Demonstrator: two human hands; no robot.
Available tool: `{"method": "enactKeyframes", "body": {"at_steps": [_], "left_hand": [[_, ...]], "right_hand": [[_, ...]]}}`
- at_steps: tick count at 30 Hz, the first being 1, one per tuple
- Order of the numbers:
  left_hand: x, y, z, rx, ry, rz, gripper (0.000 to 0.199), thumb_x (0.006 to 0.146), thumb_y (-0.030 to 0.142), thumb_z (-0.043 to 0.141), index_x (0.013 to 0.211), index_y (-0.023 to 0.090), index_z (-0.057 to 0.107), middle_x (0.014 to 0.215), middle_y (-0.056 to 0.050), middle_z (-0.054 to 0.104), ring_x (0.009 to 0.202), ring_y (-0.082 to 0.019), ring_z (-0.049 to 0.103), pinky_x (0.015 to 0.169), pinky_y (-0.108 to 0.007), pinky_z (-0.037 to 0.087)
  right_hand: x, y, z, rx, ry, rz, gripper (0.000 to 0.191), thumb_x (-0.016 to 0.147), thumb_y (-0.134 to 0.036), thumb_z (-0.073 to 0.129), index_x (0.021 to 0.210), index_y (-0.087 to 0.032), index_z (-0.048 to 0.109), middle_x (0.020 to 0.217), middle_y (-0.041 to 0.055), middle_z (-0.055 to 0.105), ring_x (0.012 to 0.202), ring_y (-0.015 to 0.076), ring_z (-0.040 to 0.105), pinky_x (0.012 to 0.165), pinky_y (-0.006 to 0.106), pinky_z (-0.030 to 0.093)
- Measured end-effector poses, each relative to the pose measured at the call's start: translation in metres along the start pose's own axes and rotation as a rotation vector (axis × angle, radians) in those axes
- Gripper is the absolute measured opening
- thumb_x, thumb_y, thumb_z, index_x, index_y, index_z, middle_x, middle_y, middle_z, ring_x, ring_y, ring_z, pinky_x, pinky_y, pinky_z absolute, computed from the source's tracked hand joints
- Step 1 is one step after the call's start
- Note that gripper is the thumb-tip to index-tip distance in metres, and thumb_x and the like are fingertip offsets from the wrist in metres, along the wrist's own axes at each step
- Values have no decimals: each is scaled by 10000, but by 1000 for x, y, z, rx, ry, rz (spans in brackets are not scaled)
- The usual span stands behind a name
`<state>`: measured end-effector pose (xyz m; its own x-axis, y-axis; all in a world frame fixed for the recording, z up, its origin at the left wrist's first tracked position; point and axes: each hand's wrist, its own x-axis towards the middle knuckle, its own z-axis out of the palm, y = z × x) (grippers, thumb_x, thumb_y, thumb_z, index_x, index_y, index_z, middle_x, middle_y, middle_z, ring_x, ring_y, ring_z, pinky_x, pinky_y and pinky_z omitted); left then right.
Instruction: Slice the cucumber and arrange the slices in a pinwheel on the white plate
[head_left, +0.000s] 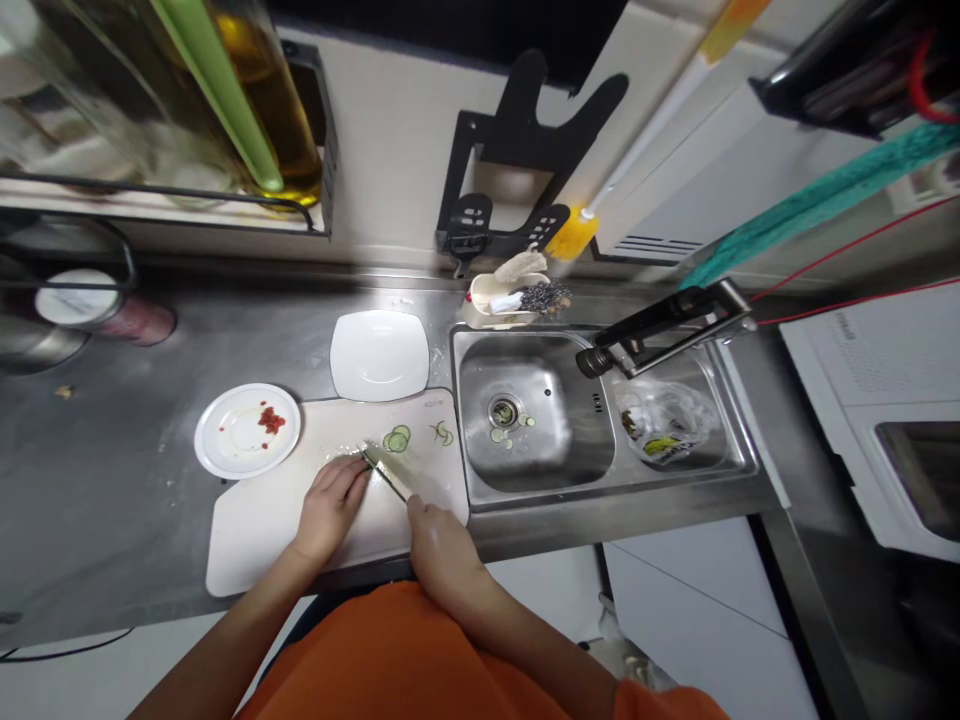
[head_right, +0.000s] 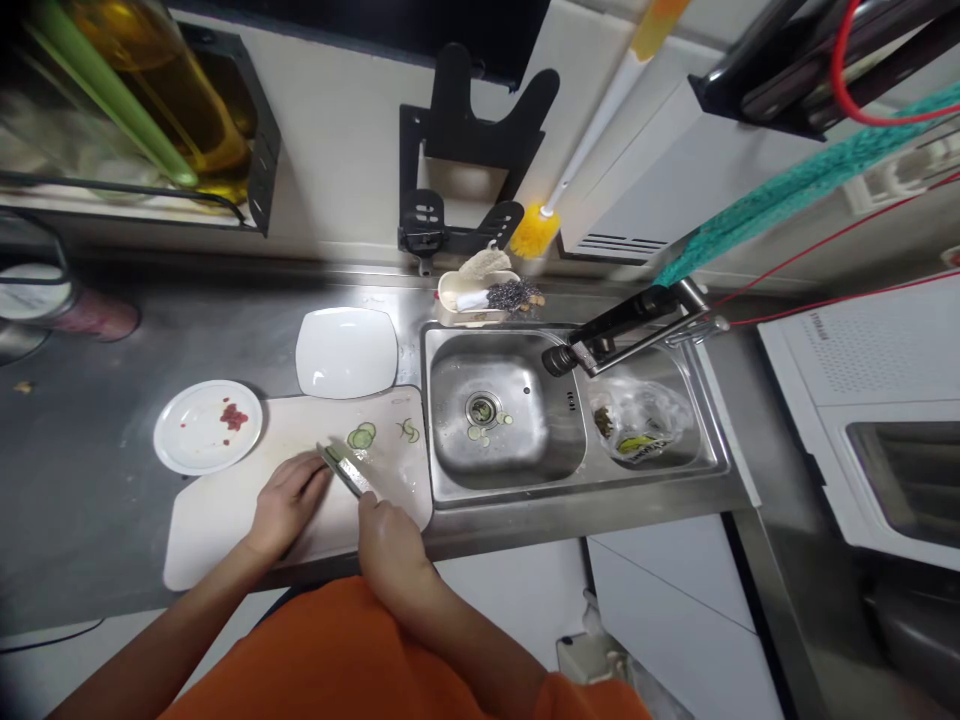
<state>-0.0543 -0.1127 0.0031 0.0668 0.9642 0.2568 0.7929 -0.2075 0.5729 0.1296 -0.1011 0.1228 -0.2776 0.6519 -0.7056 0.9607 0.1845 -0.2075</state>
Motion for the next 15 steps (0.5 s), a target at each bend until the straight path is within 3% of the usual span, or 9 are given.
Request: {"method": "enactKeyframes", "body": {"at_steps": [15], "left_hand": [[2, 1, -1, -30, -8, -22, 193, 893, 271, 511, 990, 213, 666, 987, -66, 710, 948, -211, 649, 915, -401, 512]], "right_hand": [[4, -3, -5, -8, 11, -10, 312, 892, -11, 351, 1094, -147, 545, 888, 103, 686, 859, 222, 675, 667, 264, 516]]}}
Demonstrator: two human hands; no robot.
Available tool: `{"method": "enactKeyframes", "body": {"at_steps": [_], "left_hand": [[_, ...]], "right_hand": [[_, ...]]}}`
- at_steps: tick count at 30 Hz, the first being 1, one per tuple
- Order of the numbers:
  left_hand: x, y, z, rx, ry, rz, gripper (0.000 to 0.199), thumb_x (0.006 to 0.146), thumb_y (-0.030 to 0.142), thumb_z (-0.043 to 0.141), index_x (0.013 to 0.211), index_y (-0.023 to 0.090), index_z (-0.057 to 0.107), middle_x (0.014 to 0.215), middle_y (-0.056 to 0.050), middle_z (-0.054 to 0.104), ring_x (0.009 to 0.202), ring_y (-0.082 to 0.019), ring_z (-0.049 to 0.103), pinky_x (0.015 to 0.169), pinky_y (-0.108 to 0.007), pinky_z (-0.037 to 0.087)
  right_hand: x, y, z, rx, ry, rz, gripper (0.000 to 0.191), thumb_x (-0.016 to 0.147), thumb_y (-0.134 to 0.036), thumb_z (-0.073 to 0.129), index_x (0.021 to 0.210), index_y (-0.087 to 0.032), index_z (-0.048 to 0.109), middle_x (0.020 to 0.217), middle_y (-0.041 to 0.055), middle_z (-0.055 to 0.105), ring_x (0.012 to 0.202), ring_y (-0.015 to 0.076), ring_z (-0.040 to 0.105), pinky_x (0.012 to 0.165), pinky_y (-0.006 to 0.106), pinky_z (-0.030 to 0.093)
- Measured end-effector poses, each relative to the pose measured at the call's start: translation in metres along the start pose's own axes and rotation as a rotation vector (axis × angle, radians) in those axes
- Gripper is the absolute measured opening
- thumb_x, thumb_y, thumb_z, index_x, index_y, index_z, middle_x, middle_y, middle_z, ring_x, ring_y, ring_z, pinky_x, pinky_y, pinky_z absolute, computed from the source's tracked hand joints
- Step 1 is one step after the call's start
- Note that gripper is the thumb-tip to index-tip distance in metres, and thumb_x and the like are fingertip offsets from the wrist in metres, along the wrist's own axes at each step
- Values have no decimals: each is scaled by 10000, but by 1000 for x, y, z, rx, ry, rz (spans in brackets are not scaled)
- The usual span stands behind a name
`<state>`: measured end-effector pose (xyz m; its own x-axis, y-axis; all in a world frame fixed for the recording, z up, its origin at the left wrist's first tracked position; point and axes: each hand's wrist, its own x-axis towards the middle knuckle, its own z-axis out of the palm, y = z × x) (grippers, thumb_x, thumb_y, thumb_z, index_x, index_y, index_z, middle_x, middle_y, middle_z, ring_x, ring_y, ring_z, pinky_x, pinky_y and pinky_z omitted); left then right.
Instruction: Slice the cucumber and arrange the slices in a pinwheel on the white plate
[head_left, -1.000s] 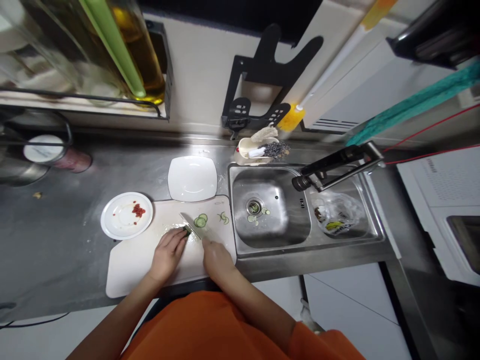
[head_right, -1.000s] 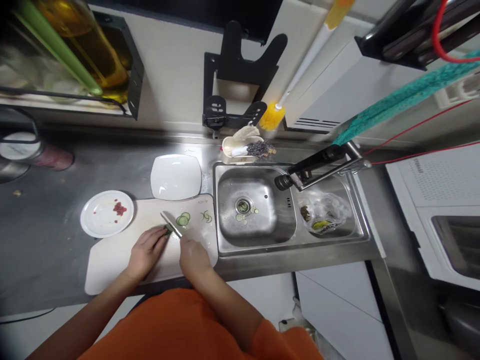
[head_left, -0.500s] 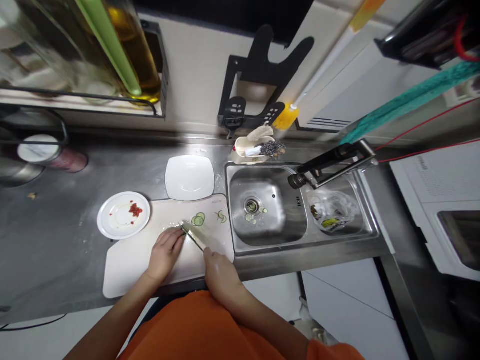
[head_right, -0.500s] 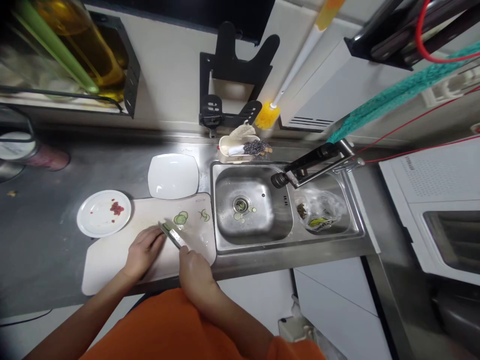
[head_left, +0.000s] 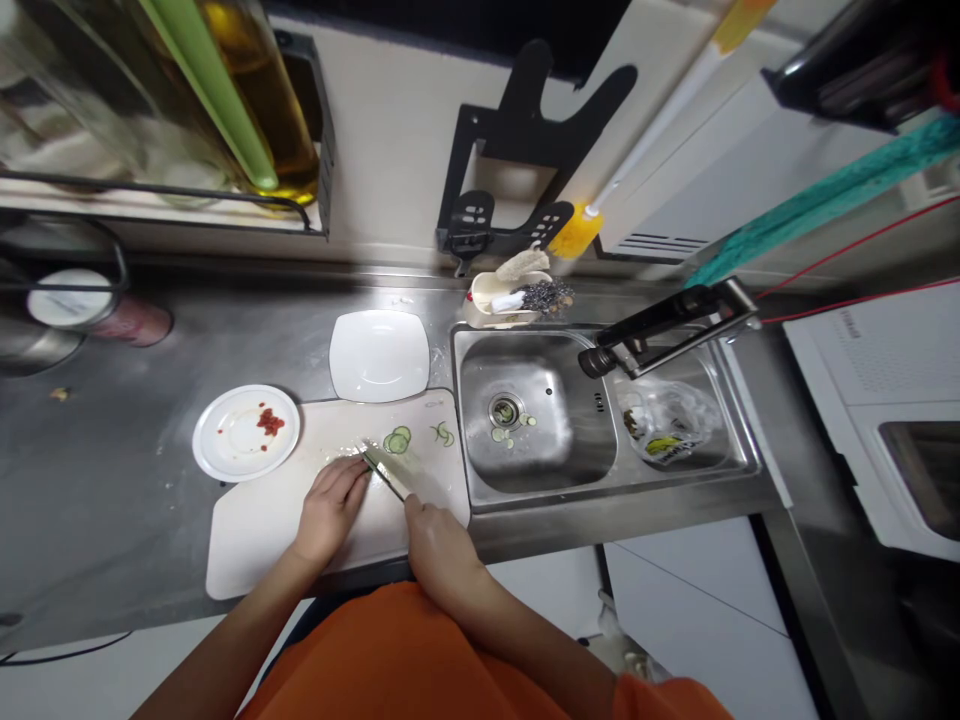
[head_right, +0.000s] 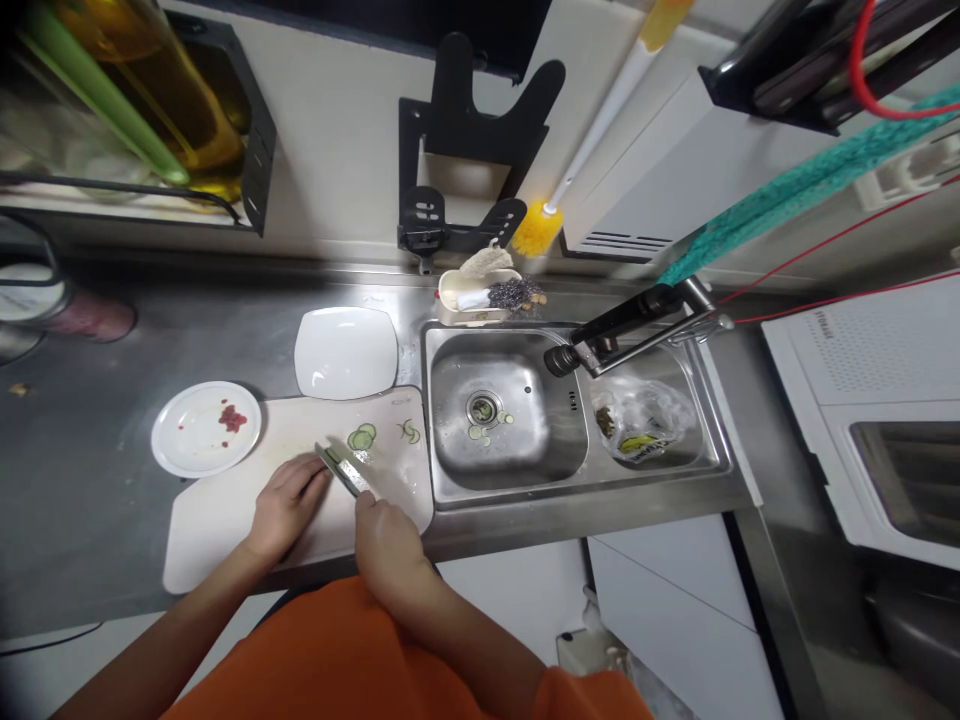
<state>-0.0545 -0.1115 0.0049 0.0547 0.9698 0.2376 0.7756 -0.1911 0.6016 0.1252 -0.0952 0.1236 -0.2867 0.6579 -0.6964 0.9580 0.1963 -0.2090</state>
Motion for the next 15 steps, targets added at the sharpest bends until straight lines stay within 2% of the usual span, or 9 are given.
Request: {"method": "enactKeyframes", "body": {"at_steps": [11, 15], "left_hand": [[-1, -3, 1, -2, -21, 5, 187, 894, 259, 518, 1013, 210, 653, 1021, -68, 704, 975, -210, 642, 930, -402, 502], [-2, -3, 2, -19, -26, -2, 191, 892, 243, 524, 1031, 211, 651, 1049, -68, 699, 999, -210, 637, 950, -409, 496]], "right_hand": [[16, -6, 0, -5, 19, -32, 321, 887, -7, 346, 1093, -132, 557, 889, 112, 689, 851, 209, 675, 667, 248, 505], [29, -7, 7, 0, 59, -58, 322, 881, -7, 342, 1088, -127, 557, 892, 115, 691, 855, 214, 676, 667, 257, 513]]}}
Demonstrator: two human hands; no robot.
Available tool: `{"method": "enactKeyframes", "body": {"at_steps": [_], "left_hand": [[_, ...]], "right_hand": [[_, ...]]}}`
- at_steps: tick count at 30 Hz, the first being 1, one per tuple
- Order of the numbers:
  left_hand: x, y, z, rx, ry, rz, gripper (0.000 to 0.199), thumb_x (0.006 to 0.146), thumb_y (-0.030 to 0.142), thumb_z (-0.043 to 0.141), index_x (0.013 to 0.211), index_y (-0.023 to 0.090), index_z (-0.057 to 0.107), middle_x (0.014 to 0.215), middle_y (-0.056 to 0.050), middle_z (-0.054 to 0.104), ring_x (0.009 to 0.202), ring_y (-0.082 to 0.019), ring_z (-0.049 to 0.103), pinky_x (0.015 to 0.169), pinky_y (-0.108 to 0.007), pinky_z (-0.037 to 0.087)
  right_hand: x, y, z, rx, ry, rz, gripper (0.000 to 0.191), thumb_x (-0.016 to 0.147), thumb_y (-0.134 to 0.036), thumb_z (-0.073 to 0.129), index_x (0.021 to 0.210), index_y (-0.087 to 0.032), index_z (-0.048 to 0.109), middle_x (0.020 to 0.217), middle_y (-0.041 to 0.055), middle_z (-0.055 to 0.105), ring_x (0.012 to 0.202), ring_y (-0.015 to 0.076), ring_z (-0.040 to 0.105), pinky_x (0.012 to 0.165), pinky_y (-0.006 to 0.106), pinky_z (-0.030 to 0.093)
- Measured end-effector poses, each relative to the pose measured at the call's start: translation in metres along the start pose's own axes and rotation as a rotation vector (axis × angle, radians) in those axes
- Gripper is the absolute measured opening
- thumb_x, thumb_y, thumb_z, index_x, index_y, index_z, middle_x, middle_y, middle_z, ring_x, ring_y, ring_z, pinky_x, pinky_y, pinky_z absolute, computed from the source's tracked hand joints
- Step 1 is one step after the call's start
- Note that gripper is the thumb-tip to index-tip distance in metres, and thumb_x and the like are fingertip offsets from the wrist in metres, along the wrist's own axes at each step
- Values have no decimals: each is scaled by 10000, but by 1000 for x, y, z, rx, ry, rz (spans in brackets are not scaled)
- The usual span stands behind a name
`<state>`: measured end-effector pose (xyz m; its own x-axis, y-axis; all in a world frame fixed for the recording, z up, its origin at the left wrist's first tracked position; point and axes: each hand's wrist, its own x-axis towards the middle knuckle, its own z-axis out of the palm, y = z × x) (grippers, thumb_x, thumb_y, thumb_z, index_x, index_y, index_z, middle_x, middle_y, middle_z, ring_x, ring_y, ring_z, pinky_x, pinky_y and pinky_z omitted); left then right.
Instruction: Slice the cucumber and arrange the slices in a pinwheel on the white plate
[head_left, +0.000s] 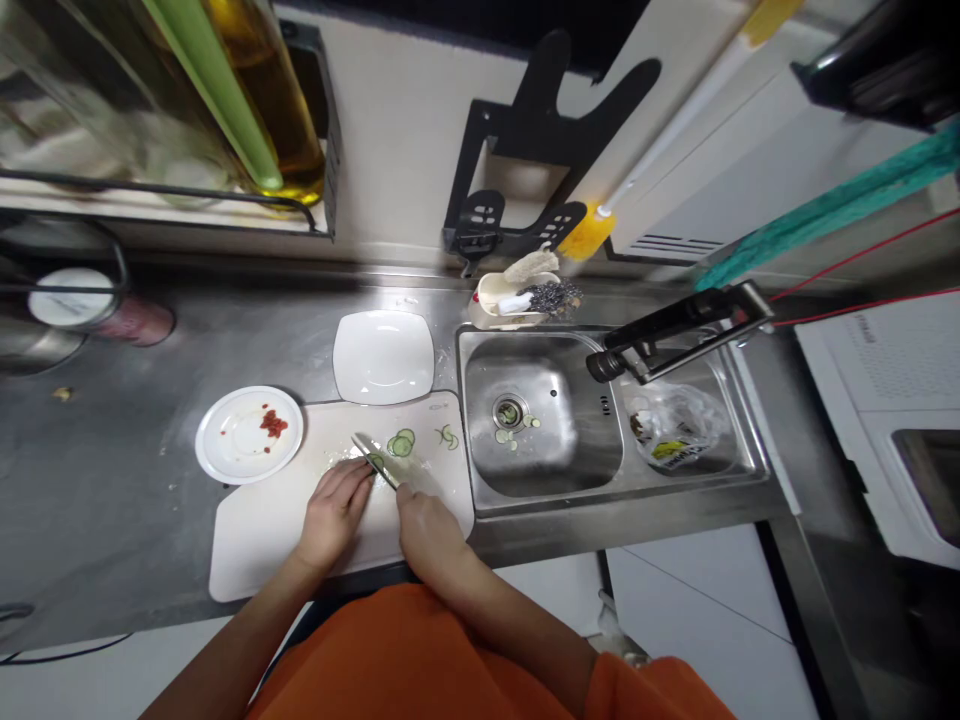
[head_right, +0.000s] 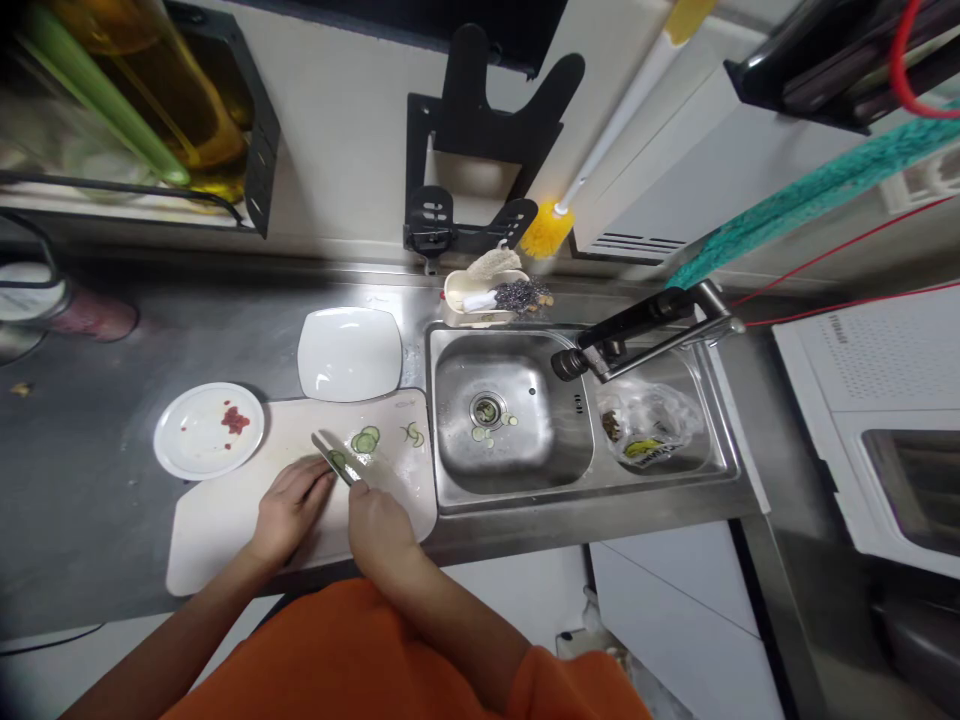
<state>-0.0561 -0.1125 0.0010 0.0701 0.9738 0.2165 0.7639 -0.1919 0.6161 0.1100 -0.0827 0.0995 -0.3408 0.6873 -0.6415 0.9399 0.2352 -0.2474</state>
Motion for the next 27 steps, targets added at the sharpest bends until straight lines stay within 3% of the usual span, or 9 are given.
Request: {"method": "enactKeyframes", "body": {"at_steps": [11, 20, 27], "left_hand": [[1, 4, -1, -18, -7, -11, 218, 899, 242, 511, 1061, 212, 655, 1042, -76, 695, 1001, -213, 633, 946, -422, 501], [-1, 3, 0, 3, 19, -3, 213, 896, 238, 525, 1065, 202, 649, 1074, -84, 684, 1022, -210, 625, 960, -405, 493], [0, 5, -2, 14, 18, -18, 190, 897, 253, 526, 1026, 193, 652, 1040, -76, 695, 991, -202, 633, 953, -387, 496]], "right_hand": [[18, -3, 10, 62, 45, 4, 336, 870, -16, 347, 1105, -120, 563, 925, 112, 693, 896, 215, 666, 735, 259, 513], [5, 17, 3, 65, -15, 85, 362, 856, -6, 344, 1128, -135, 545, 928, 122, 693, 924, 237, 667, 732, 292, 508], [-13, 7, -3, 44, -47, 77, 335, 877, -16, 349, 1125, -141, 537, 928, 124, 683, 918, 219, 665, 712, 252, 496]]}}
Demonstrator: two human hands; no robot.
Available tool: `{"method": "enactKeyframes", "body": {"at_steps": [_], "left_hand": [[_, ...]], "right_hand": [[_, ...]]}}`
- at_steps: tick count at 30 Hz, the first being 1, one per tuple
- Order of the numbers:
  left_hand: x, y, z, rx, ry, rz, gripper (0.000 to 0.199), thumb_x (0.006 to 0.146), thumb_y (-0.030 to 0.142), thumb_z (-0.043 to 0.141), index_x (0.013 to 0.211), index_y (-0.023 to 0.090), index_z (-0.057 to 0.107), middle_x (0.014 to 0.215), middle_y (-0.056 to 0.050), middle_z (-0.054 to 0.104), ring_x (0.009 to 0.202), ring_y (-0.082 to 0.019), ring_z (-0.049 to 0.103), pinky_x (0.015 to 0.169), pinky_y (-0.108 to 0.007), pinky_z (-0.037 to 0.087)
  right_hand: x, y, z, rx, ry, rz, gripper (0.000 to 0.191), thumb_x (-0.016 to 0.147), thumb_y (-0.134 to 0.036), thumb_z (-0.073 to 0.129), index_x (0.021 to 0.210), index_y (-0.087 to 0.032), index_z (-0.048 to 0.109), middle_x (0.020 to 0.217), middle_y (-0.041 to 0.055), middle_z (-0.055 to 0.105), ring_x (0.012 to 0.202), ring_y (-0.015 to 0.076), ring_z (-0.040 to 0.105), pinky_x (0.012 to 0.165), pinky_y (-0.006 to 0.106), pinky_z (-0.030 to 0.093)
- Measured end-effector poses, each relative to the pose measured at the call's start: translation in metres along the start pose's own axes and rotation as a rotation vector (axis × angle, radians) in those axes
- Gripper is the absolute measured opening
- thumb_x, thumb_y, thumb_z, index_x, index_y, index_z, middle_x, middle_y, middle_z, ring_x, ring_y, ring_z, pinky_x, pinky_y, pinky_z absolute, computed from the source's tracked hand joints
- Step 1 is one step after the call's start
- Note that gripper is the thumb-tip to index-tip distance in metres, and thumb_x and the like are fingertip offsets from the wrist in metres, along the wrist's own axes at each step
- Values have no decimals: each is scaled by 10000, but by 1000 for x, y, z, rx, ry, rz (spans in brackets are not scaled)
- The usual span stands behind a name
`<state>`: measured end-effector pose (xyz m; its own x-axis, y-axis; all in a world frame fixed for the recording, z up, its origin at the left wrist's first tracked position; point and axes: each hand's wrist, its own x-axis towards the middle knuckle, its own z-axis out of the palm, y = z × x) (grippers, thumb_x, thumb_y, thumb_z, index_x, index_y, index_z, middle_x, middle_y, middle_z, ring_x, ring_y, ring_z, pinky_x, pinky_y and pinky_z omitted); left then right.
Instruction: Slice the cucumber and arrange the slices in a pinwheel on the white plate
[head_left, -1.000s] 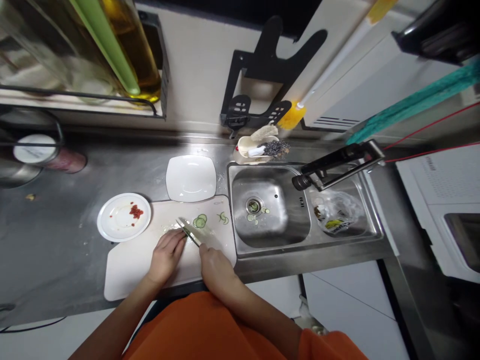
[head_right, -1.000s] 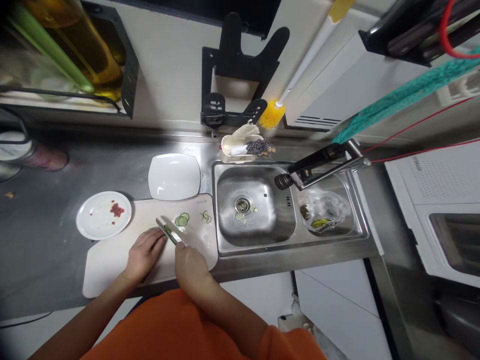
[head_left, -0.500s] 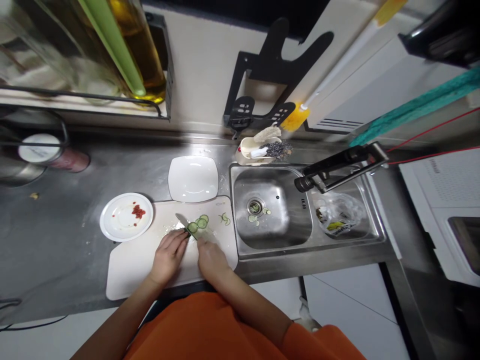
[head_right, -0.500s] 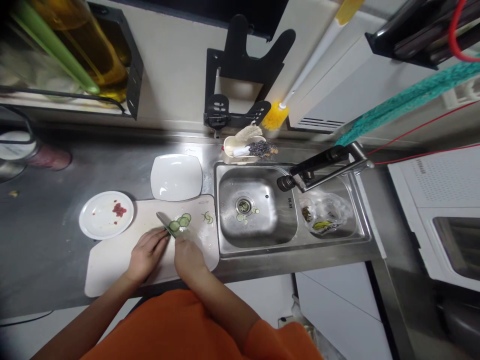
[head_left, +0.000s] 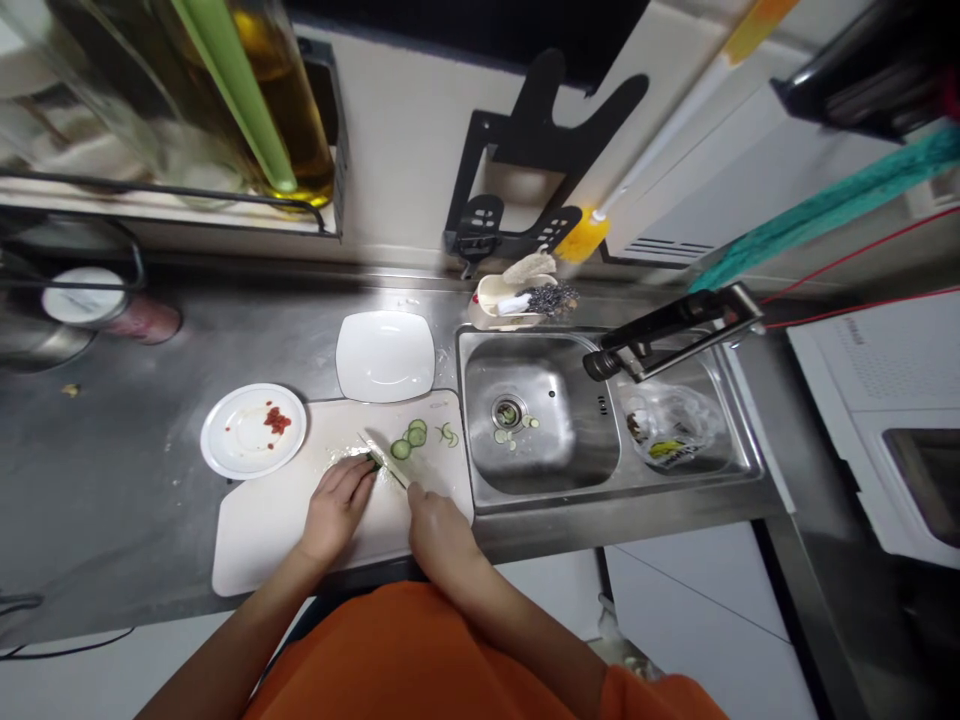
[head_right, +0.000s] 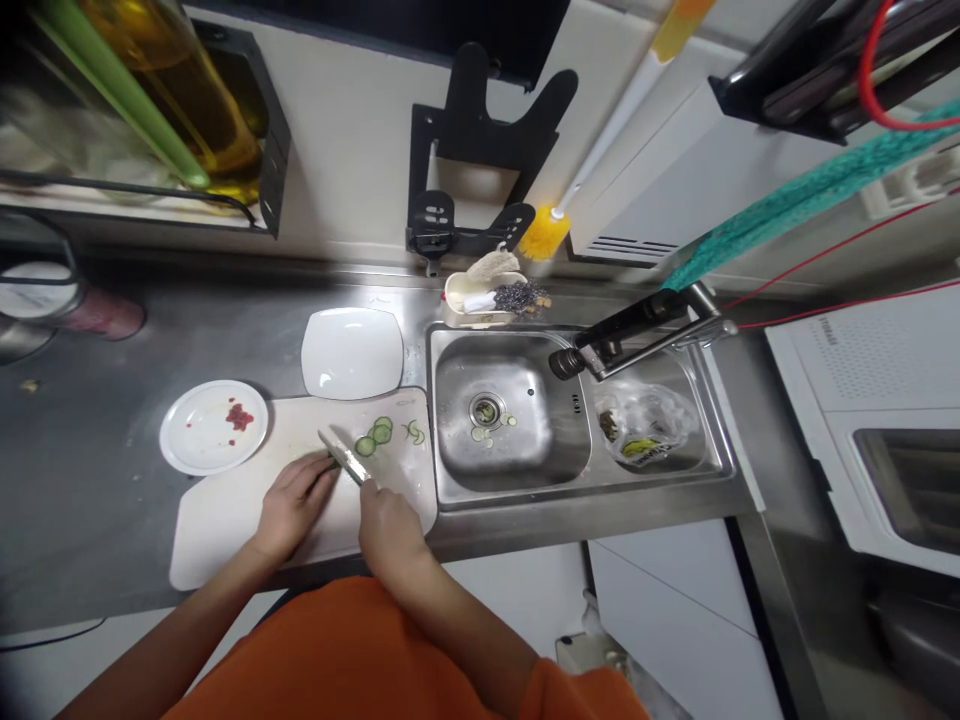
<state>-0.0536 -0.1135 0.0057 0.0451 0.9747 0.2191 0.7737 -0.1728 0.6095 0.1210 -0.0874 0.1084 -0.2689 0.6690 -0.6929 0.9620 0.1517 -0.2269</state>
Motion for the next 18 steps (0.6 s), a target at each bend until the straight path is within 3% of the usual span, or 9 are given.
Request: {"method": "enactKeyframes", "body": {"at_steps": [8, 18], "left_hand": [[1, 1, -1, 19, 13, 21, 169, 897, 254, 521, 982, 196, 655, 991, -67, 704, 963, -204, 642, 914, -378, 509], [3, 0, -1, 24, 8, 28, 155, 895, 250, 529, 971, 183, 647, 984, -73, 701, 946, -200, 640, 905, -377, 510]], "right_hand": [[-16, -4, -7, -22, -26, 0, 317, 909, -28, 312, 1097, -145, 539, 905, 121, 680, 893, 234, 670, 690, 275, 508], [-15, -6, -7, -26, -24, 5, 315, 900, -21, 320, 1075, -138, 555, 895, 125, 686, 888, 228, 674, 679, 262, 513]]}}
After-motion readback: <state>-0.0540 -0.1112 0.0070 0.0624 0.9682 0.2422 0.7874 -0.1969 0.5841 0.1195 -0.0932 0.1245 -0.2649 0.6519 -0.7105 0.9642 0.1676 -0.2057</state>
